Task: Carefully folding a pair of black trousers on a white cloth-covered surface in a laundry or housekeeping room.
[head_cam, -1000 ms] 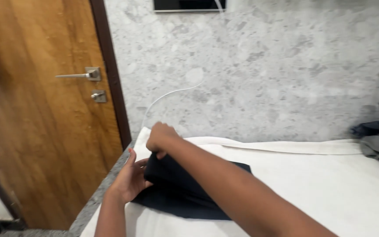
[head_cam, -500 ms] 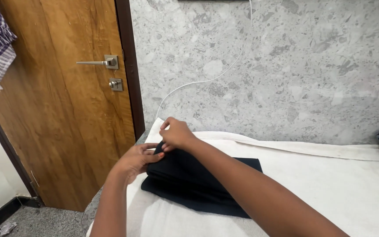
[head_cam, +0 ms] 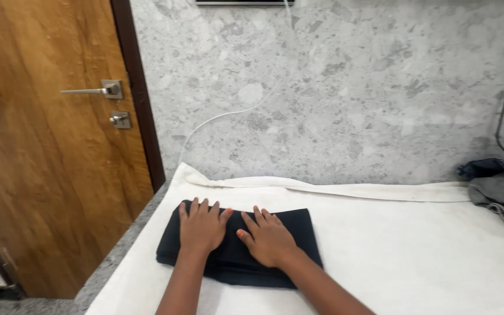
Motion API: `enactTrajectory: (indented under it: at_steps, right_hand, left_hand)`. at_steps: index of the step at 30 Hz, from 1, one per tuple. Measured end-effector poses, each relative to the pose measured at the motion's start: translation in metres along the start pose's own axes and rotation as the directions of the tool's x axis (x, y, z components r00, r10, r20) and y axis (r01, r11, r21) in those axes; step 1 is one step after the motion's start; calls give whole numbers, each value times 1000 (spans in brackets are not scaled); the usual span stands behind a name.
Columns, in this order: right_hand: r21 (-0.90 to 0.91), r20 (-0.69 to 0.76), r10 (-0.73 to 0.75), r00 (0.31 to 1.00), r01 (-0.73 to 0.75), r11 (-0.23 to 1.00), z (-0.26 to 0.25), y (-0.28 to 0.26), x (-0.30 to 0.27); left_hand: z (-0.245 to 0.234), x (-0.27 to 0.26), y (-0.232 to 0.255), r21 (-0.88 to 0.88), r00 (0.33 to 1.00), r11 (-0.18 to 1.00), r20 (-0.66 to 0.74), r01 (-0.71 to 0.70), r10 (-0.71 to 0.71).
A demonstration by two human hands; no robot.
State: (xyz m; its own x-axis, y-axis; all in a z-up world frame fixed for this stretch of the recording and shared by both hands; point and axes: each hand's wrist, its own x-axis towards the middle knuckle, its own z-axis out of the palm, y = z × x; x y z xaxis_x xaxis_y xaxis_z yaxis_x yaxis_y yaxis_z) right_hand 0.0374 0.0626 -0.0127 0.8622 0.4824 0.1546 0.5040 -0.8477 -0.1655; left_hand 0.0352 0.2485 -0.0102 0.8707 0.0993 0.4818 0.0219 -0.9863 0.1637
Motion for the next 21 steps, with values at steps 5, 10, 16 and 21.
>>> enactTrajectory:
  at_steps: [5,10,16,21]
  right_hand:
    - [-94,67,126,990,-120,988,-11,18,-31]
    - [-150,92,208,974,-193,970,-29,39,-50]
    - [-49,57,283,957,-281,959,6,89,-49]
    - [430,-118,562,819,-468,772,-11,118,-44]
  left_hand:
    - [12,1,-5,73,999,997,30,25,-27]
    - [4,0,-15,45,993,992,-22,116,-115]
    - [-6,5,-33,-200,885,864,166,462,-435]
    - [37,52,-102,-206,754,735,318,646,-574]
